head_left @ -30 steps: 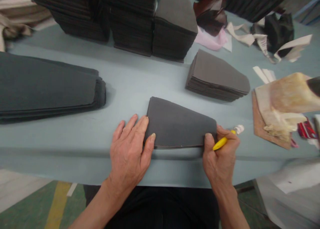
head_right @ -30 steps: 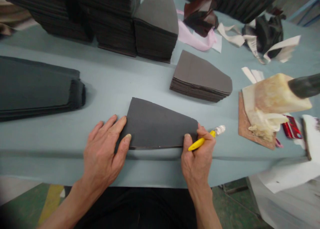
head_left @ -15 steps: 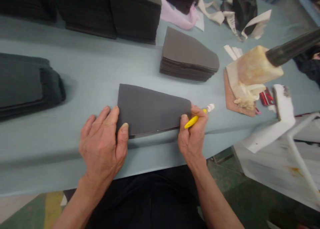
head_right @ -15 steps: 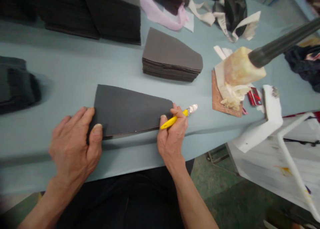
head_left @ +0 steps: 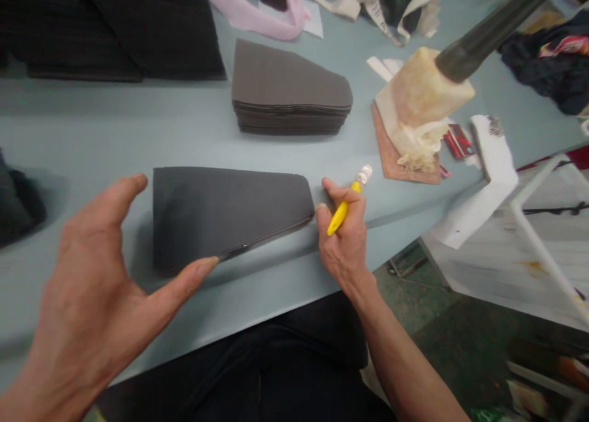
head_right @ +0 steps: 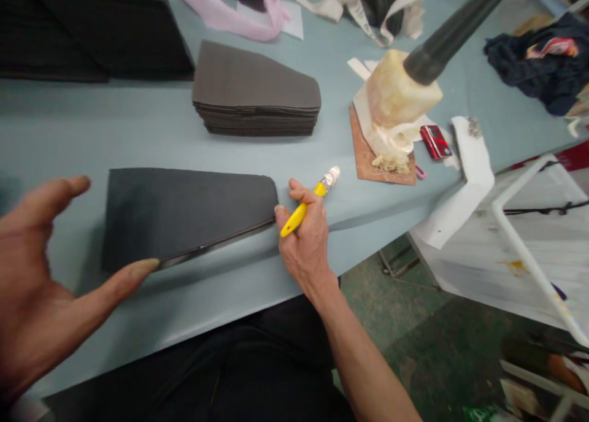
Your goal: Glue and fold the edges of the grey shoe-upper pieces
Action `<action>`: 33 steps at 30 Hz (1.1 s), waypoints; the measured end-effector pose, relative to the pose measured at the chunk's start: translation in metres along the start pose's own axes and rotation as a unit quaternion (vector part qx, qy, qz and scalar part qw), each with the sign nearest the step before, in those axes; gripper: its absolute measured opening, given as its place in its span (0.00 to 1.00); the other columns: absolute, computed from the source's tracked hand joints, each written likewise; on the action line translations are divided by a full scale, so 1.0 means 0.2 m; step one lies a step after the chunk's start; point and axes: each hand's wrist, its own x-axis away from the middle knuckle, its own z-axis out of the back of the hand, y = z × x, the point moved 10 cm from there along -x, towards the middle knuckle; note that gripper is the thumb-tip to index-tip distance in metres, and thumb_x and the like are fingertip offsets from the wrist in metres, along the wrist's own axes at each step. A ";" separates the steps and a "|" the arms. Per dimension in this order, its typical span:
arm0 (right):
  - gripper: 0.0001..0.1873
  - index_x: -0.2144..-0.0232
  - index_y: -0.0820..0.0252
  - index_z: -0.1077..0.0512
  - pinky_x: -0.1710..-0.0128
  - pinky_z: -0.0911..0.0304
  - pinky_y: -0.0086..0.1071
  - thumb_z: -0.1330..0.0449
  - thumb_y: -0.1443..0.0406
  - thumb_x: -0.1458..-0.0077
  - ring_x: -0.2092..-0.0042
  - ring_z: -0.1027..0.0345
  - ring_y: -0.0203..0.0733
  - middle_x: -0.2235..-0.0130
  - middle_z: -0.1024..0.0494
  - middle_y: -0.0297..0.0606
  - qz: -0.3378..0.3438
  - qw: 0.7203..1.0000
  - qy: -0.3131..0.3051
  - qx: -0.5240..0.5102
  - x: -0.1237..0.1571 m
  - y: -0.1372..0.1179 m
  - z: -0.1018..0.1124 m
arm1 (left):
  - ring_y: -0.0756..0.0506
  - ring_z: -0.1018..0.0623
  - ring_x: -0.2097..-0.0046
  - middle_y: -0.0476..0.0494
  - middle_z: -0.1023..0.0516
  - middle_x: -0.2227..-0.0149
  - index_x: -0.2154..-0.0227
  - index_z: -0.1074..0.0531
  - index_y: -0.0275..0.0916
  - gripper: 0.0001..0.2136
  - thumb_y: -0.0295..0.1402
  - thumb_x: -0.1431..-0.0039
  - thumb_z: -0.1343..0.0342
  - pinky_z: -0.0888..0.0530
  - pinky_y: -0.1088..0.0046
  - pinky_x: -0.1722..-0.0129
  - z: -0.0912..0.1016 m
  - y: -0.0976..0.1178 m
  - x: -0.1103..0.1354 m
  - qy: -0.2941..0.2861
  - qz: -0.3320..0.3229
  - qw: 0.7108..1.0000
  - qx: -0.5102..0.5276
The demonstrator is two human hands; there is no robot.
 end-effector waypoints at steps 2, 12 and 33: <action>0.16 0.44 0.54 0.35 0.33 0.30 0.60 0.40 0.58 0.30 0.35 0.23 0.53 0.37 0.19 0.52 0.006 1.000 -0.016 0.006 0.00 0.02 0.01 | 0.22 0.35 0.24 0.27 0.35 0.25 0.24 0.43 0.38 0.60 0.81 0.47 0.55 0.39 0.38 0.23 -0.09 0.08 -0.10 -0.060 -0.082 0.994 -0.039; 0.17 0.45 0.52 0.36 0.35 0.29 0.58 0.39 0.63 0.33 0.34 0.24 0.56 0.40 0.17 0.50 0.126 0.991 -0.051 0.018 0.01 -0.07 0.02 | 0.16 0.37 0.24 0.21 0.38 0.24 0.25 0.41 0.34 0.71 0.86 0.61 0.50 0.42 0.25 0.27 -0.39 0.28 -0.39 -0.219 -0.241 0.943 -0.069; 0.23 0.45 0.53 0.35 0.37 0.31 0.53 0.31 0.55 0.35 0.36 0.23 0.59 0.41 0.17 0.50 0.167 0.984 -0.034 0.058 0.01 -0.10 -0.01 | 0.19 0.24 0.34 0.19 0.29 0.31 0.26 0.46 0.30 0.50 0.55 0.44 0.39 0.30 0.30 0.32 -0.42 0.39 -0.34 -0.236 -0.310 0.900 -0.196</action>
